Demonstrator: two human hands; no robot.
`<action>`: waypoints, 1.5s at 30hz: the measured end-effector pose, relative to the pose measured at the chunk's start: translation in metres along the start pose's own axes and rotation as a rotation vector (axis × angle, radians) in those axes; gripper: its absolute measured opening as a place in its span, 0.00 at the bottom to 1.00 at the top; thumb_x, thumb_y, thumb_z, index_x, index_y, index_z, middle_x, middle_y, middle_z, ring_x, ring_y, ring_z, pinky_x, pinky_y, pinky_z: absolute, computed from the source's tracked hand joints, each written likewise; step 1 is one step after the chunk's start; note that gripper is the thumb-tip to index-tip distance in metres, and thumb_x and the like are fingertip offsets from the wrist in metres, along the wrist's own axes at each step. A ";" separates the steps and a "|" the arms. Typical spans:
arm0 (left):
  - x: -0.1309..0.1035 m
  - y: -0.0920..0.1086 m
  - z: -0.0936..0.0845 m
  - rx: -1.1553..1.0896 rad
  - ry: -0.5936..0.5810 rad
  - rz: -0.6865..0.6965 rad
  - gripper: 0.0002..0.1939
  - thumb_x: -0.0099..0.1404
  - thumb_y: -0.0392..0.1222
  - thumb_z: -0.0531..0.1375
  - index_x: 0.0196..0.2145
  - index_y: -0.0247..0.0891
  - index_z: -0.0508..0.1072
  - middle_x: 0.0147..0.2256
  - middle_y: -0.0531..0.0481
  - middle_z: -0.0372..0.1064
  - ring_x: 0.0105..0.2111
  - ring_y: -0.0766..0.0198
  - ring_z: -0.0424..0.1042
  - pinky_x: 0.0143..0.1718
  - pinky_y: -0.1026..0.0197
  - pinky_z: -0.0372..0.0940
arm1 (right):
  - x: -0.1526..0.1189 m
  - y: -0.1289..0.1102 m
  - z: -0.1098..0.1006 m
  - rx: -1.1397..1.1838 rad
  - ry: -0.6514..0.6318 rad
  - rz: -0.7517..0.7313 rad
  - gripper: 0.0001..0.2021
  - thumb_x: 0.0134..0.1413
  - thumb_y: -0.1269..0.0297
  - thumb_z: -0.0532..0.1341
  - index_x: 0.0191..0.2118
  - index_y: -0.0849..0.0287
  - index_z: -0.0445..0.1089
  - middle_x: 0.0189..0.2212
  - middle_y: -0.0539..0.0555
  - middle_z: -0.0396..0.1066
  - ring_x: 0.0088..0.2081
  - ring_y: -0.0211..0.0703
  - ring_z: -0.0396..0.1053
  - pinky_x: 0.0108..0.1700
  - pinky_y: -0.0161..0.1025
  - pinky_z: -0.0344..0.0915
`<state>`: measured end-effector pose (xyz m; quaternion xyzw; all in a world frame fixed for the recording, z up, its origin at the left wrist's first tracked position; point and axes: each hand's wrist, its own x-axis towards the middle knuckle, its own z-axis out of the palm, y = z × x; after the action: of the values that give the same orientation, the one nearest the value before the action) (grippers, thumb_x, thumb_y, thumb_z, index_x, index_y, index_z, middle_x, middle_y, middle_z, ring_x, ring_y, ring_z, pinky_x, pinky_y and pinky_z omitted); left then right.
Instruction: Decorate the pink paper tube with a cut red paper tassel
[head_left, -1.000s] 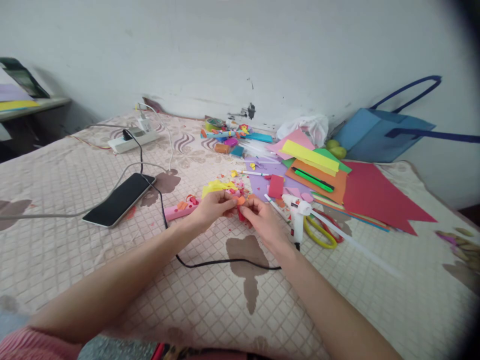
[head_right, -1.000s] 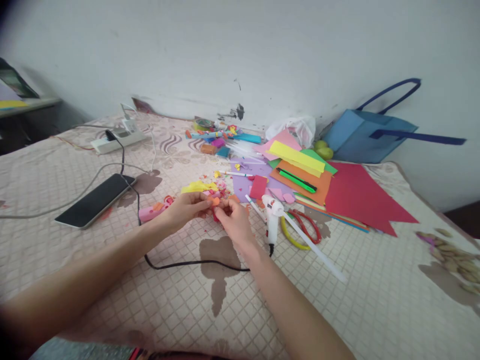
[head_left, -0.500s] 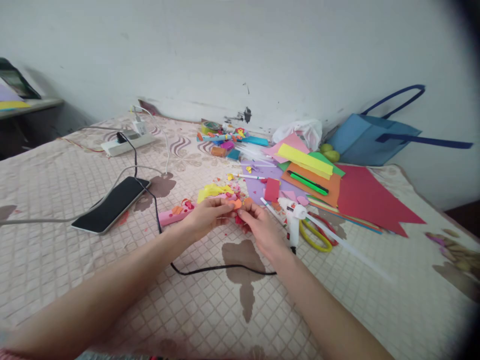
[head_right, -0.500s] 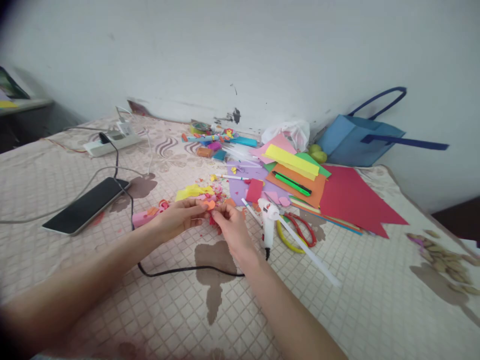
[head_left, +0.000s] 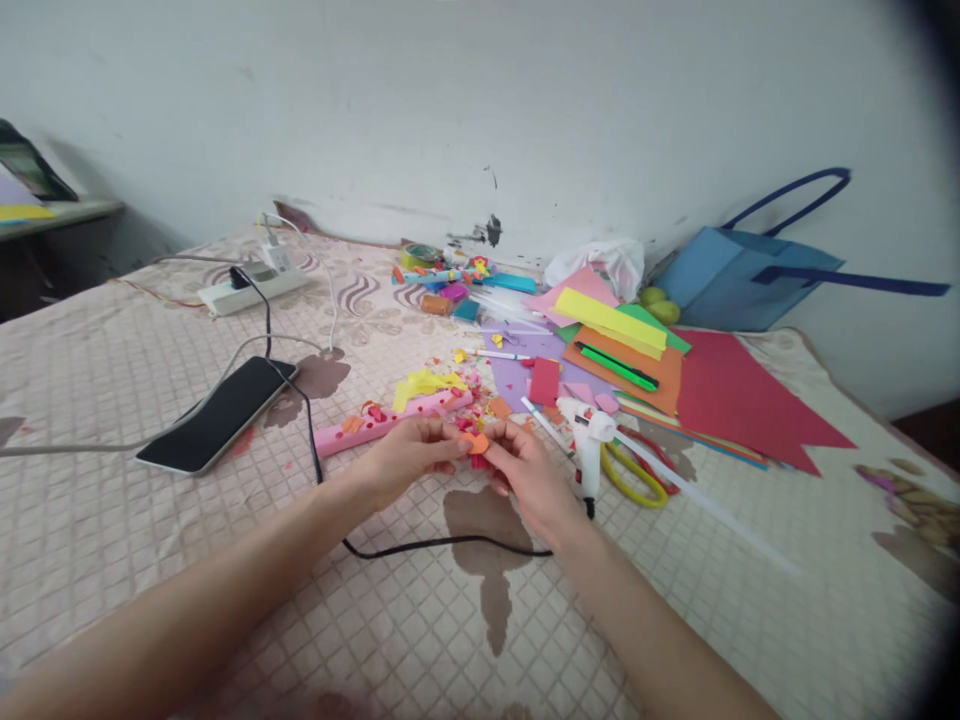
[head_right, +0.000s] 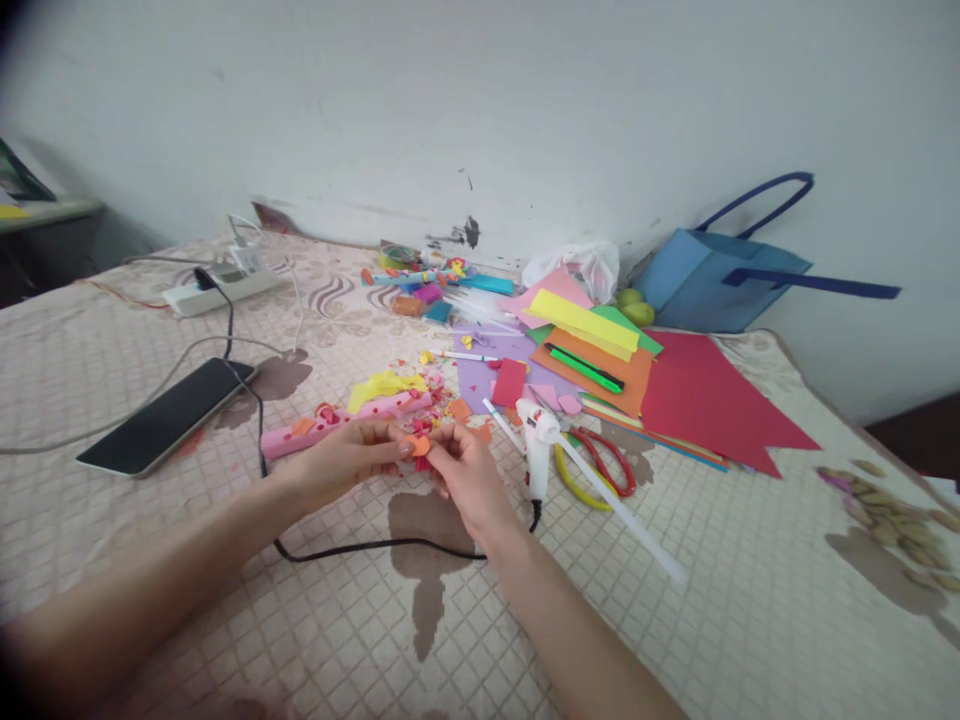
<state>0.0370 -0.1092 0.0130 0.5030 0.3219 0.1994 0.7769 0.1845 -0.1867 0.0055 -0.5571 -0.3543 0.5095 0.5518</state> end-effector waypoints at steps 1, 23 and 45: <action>-0.002 -0.001 -0.001 0.025 -0.018 -0.016 0.09 0.51 0.43 0.68 0.26 0.35 0.74 0.29 0.51 0.71 0.29 0.70 0.67 0.32 0.67 0.61 | -0.003 0.001 -0.001 -0.013 -0.003 0.025 0.11 0.45 0.58 0.63 0.31 0.57 0.64 0.22 0.44 0.62 0.17 0.29 0.52 0.16 0.30 0.45; -0.018 -0.006 -0.014 0.378 -0.042 0.047 0.09 0.55 0.44 0.64 0.25 0.35 0.71 0.20 0.53 0.69 0.19 0.71 0.66 0.22 0.68 0.62 | -0.090 -0.001 -0.098 -0.907 0.415 -0.228 0.09 0.54 0.55 0.58 0.34 0.54 0.67 0.28 0.53 0.70 0.28 0.44 0.68 0.29 0.40 0.64; -0.021 -0.014 -0.007 0.485 0.010 0.133 0.09 0.59 0.43 0.60 0.25 0.36 0.69 0.21 0.52 0.68 0.22 0.70 0.66 0.23 0.68 0.61 | -0.049 -0.019 -0.101 -0.296 0.462 -0.136 0.15 0.53 0.51 0.58 0.24 0.55 0.64 0.20 0.52 0.65 0.26 0.44 0.66 0.27 0.40 0.66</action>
<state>0.0173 -0.1238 0.0045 0.6938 0.3304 0.1692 0.6171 0.2732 -0.2567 0.0202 -0.7080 -0.3263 0.2733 0.5635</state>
